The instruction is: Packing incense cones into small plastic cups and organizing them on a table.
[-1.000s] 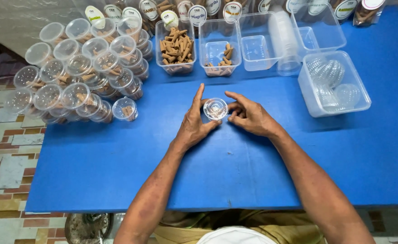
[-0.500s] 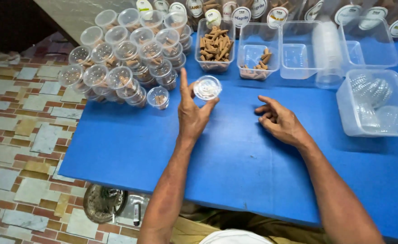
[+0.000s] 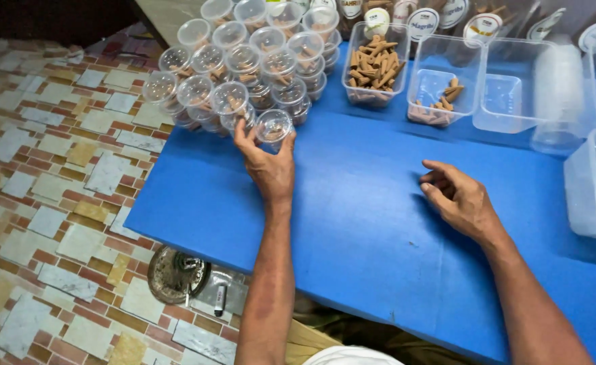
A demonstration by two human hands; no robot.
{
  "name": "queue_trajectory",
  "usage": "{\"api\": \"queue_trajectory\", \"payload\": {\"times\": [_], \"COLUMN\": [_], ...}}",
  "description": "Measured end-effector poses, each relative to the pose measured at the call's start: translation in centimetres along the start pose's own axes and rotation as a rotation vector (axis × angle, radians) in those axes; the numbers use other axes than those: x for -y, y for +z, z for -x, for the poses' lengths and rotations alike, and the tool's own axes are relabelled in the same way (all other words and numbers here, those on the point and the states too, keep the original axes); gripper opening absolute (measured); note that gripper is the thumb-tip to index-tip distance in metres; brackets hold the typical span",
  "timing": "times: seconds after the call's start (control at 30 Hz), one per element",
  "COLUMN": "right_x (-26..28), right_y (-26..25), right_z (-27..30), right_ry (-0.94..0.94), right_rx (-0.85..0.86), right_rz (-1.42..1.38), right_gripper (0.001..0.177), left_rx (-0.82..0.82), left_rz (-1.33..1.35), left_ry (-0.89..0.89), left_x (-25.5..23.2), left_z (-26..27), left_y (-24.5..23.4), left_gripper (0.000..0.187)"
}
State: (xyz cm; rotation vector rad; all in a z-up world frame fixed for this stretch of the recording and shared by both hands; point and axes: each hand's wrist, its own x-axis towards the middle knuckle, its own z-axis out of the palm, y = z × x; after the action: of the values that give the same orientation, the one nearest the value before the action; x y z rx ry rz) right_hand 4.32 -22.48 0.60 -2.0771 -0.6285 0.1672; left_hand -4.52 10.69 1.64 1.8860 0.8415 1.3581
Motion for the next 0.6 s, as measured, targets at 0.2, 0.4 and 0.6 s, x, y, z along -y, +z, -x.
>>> {"api": "queue_trajectory", "payload": {"times": [0.2,0.4,0.6], "right_x": [0.9,1.4,1.5], "right_y": [0.2,0.2,0.1], "right_z": [0.4,0.5,0.4], "right_ry": [-0.099,-0.114,-0.094], "right_rx": [0.06,0.061,0.075], "right_rz": [0.088,0.099,0.134], "right_gripper": [0.046,0.046,0.044], "left_rx": [-0.006,0.024,0.023], "left_rz": [0.011,0.034,0.019], "left_ry": [0.051,0.044,0.072], "left_x": [0.1,0.2,-0.2], "left_z": [-0.3,0.0,0.0], "left_y": [-0.4,0.0,-0.3], "left_gripper": [0.092,0.093,0.093]}}
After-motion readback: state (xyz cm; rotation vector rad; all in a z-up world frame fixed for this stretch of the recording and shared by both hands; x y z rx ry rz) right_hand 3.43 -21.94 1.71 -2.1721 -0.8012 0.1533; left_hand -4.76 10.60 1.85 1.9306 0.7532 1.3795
